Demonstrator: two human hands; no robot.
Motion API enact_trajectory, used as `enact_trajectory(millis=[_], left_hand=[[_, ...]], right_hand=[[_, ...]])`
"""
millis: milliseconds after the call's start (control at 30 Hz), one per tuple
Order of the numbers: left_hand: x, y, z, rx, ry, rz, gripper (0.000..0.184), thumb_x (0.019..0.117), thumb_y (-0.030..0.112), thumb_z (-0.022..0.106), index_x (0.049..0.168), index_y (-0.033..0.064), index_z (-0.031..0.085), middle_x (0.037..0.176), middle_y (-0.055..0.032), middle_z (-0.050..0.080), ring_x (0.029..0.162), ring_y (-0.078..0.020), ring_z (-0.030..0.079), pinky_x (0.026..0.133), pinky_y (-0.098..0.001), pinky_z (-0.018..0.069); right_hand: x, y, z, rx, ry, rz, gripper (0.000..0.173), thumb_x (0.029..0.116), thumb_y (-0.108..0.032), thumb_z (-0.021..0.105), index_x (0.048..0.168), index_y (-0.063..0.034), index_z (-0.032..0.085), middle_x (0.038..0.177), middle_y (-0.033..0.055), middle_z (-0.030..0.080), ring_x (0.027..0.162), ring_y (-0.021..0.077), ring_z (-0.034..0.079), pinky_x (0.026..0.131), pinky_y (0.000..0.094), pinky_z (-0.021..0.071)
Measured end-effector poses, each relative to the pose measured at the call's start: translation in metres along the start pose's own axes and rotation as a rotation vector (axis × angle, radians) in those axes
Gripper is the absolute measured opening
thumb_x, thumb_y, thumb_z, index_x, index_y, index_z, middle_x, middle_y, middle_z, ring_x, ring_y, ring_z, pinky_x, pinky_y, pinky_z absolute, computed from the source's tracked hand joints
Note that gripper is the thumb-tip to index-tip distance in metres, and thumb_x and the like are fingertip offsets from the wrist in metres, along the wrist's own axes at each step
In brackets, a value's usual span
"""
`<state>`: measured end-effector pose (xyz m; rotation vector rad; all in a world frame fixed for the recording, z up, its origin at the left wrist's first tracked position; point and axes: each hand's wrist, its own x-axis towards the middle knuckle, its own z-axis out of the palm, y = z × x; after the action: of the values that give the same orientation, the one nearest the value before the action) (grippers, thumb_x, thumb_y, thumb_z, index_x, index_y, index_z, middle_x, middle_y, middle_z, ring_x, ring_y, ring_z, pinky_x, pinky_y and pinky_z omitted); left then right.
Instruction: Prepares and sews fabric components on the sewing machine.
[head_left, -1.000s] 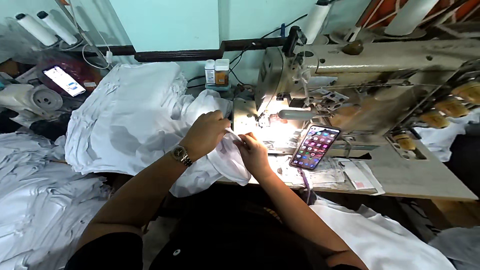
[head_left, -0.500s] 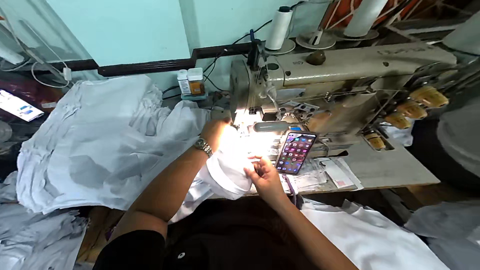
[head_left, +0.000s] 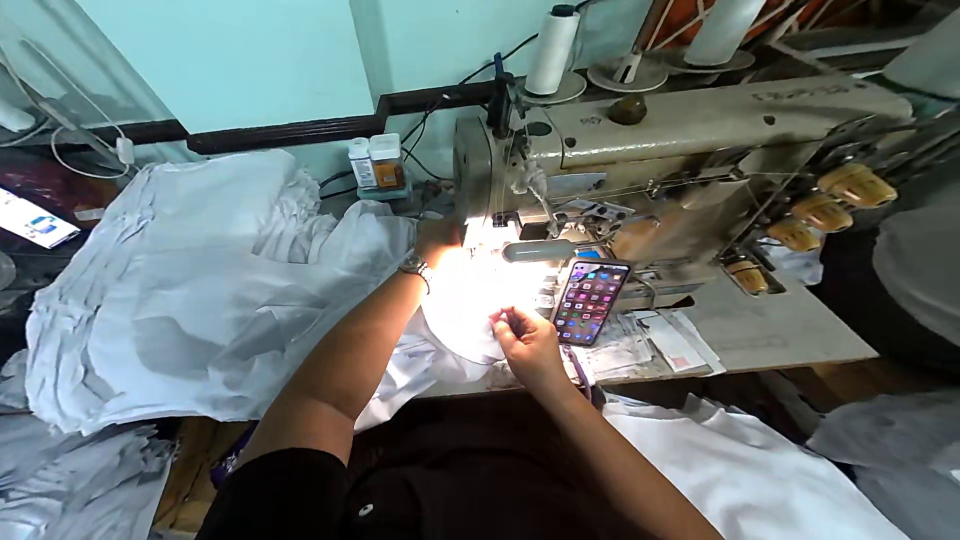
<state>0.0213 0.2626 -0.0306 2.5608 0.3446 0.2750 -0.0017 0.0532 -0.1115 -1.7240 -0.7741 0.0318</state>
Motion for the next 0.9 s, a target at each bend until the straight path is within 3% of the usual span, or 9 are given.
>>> enact_trajectory(millis=[200,300,400,467,567,733,833,900], left_hand=[[-0.001,0.005,-0.001,-0.055,0.019,-0.021,0.029,0.0981,0.015,0.064,0.112,-0.0105,0.067,0.111,-0.0296,0.068,0.111,-0.0419,0.065,0.099,-0.0574,0.0466],[-0.003,0.003,0.002,-0.104,0.045,-0.022,0.03,0.0991,0.012,0.063,0.116,-0.0119,0.066,0.115,-0.0304,0.067,0.114,-0.0416,0.064,0.102,-0.0555,0.0457],[-0.005,0.005,0.001,-0.217,0.044,-0.131,0.035,0.0968,0.01,0.067,0.125,-0.011,0.062,0.125,-0.027,0.064,0.121,-0.0329,0.06,0.109,-0.0445,0.0431],[-0.004,0.008,0.0,-0.184,0.034,-0.16,0.033,0.0972,0.008,0.067,0.123,-0.0116,0.063,0.123,-0.0285,0.064,0.12,-0.0351,0.06,0.108,-0.0463,0.0425],[-0.009,0.013,-0.007,-0.025,-0.001,-0.037,0.03,0.1015,0.012,0.059,0.118,-0.0121,0.066,0.118,-0.0317,0.067,0.117,-0.043,0.062,0.103,-0.0556,0.0442],[-0.006,0.008,-0.001,-0.026,0.005,-0.029,0.031,0.1012,0.014,0.06,0.118,-0.0113,0.065,0.119,-0.0306,0.066,0.119,-0.042,0.061,0.105,-0.0555,0.0439],[-0.005,0.004,0.0,0.002,0.038,0.015,0.03,0.0989,0.015,0.064,0.116,-0.0095,0.067,0.114,-0.029,0.068,0.114,-0.0413,0.064,0.101,-0.0555,0.0459],[-0.009,0.009,-0.003,0.001,0.033,0.001,0.032,0.099,0.014,0.063,0.119,-0.0106,0.066,0.118,-0.0298,0.067,0.117,-0.0419,0.063,0.104,-0.0545,0.0447]], right_hand=[[0.0,0.002,0.0,-0.048,0.025,-0.045,0.02,0.0923,-0.009,0.055,0.098,-0.0035,0.073,0.076,-0.0026,0.067,0.062,-0.0049,0.055,0.059,0.0124,0.0469],[-0.002,0.004,0.0,-0.052,0.025,-0.051,0.02,0.0925,-0.008,0.055,0.098,-0.0032,0.074,0.076,-0.0024,0.067,0.062,-0.0046,0.055,0.059,0.0126,0.047],[-0.001,0.004,0.001,-0.052,0.033,-0.072,0.02,0.0924,-0.008,0.055,0.099,-0.0029,0.073,0.075,-0.0017,0.067,0.062,-0.0035,0.056,0.059,0.0138,0.048],[-0.001,0.005,0.001,-0.068,0.034,-0.069,0.021,0.0927,-0.008,0.054,0.099,-0.003,0.074,0.076,-0.0016,0.067,0.062,-0.0033,0.056,0.059,0.0139,0.0479],[0.0,0.005,0.002,-0.105,0.029,-0.063,0.022,0.094,-0.01,0.054,0.101,-0.0046,0.074,0.076,-0.0021,0.068,0.062,-0.0032,0.057,0.06,0.0143,0.0482],[0.0,0.002,-0.001,-0.243,-0.031,0.007,0.027,0.0941,-0.013,0.056,0.111,-0.0018,0.074,0.08,0.006,0.07,0.068,0.0101,0.064,0.067,0.0281,0.0545],[0.001,-0.004,-0.002,-0.334,-0.062,0.017,0.022,0.0947,-0.014,0.057,0.097,0.0014,0.071,0.074,0.0087,0.065,0.066,0.017,0.062,0.065,0.0355,0.0539],[0.0,-0.007,-0.003,-0.382,-0.102,0.027,0.021,0.096,-0.014,0.057,0.094,0.0024,0.069,0.073,0.0107,0.064,0.067,0.0213,0.064,0.065,0.0394,0.0542]])
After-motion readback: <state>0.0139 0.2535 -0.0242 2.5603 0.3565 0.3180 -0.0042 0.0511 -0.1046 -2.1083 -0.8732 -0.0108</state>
